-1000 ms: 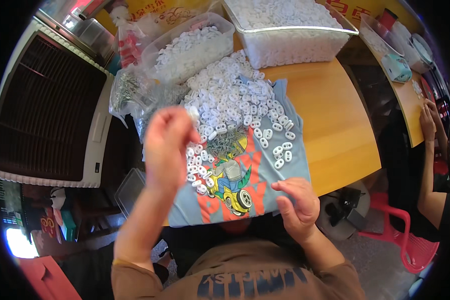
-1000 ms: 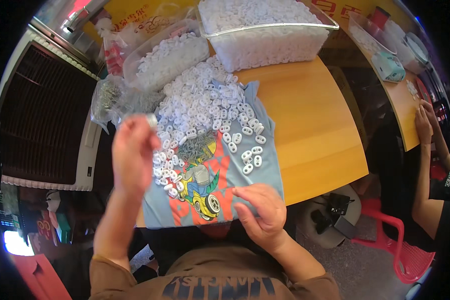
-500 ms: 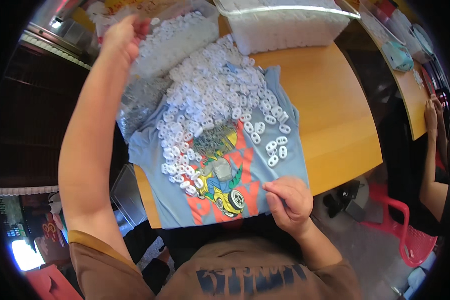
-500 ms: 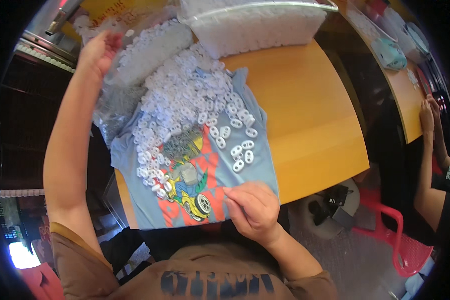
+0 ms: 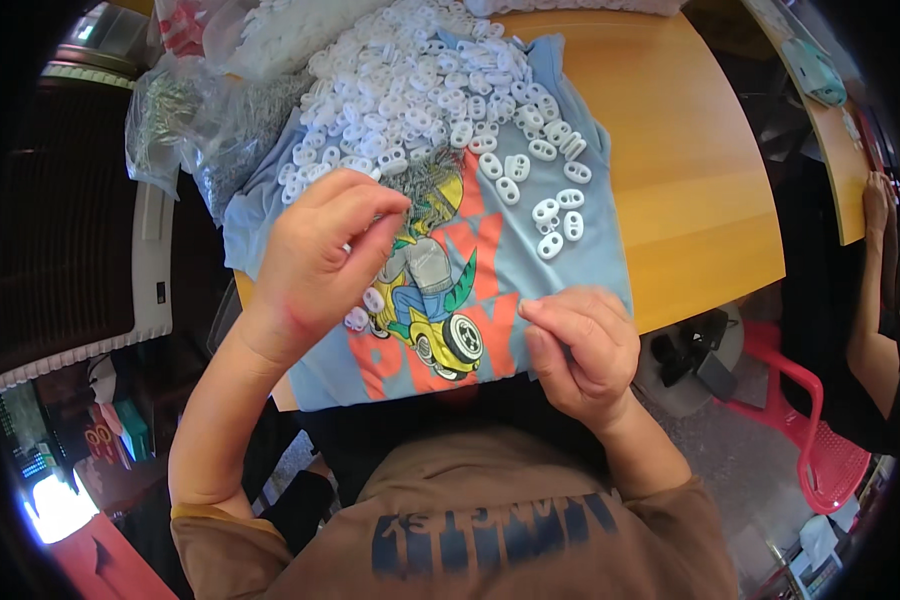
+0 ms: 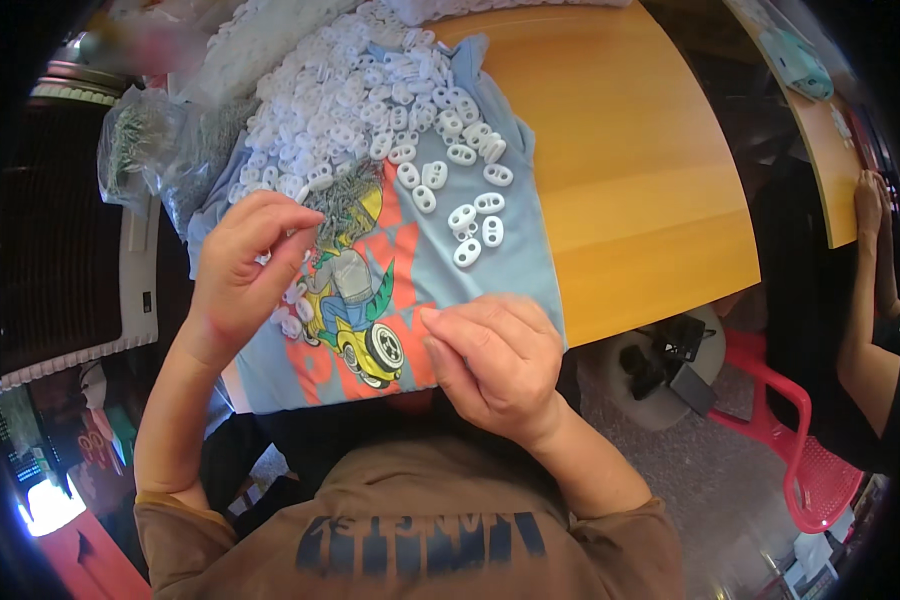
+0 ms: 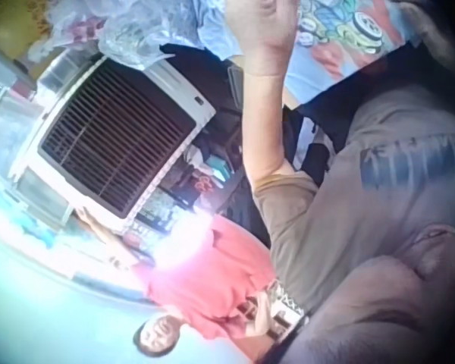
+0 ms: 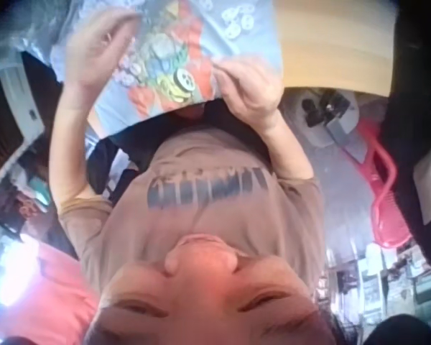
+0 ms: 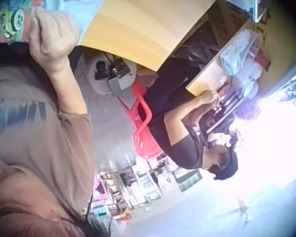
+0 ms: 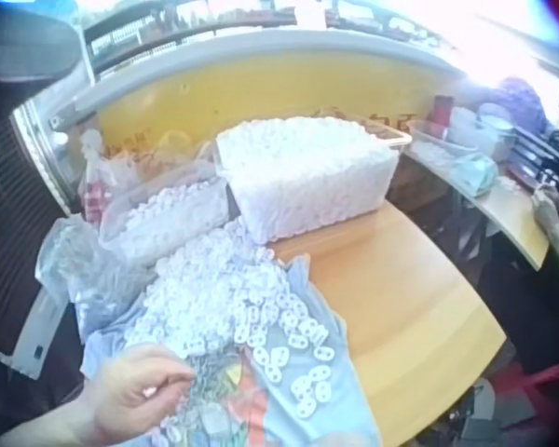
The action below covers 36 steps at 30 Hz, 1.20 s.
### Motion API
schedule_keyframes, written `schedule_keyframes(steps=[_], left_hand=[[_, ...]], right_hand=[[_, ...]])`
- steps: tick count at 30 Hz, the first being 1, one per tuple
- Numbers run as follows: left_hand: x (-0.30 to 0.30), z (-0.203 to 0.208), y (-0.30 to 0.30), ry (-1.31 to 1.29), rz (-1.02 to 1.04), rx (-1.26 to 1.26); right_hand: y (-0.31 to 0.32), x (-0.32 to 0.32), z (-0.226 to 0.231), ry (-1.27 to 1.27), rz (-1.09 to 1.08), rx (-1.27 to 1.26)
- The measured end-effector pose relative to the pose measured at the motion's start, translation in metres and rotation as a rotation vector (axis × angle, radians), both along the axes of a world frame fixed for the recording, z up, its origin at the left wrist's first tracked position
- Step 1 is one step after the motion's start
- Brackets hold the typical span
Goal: The person assembles small white plastic components by hand, picking up pieces from a pile on a blue cloth, joining them together, and placing the finished assemblies back onto the cloth.
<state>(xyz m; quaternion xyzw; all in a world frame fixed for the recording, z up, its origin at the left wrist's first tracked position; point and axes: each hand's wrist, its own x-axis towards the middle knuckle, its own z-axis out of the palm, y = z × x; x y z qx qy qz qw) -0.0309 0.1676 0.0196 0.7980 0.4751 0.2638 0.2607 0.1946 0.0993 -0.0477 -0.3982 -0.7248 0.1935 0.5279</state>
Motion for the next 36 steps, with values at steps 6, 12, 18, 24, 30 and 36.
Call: schedule_keyframes(steps=[6, 12, 18, 24, 30, 36], left_hand=[[0.013, -0.011, 0.0, 0.135, -0.088, 0.146], [0.01, -0.021, 0.008, 0.343, -0.067, 0.215], [0.016, -0.02, 0.006, 0.318, -0.081, 0.227], [0.017, -0.024, 0.006, 0.411, -0.057, 0.282], [0.014, -0.024, 0.004, 0.392, -0.036, 0.266], [0.016, -0.007, -0.012, 0.111, 0.089, -0.004]], right_hand=[[0.001, -0.002, -0.003, -0.026, -0.017, 0.025], [0.001, -0.001, -0.002, -0.034, -0.031, 0.033], [0.0, 0.0, -0.004, -0.031, -0.031, 0.028], [-0.001, 0.0, -0.005, -0.03, -0.028, 0.041], [0.001, 0.0, -0.003, -0.014, -0.028, 0.06], [0.001, 0.0, 0.003, 0.037, -0.015, -0.008]])
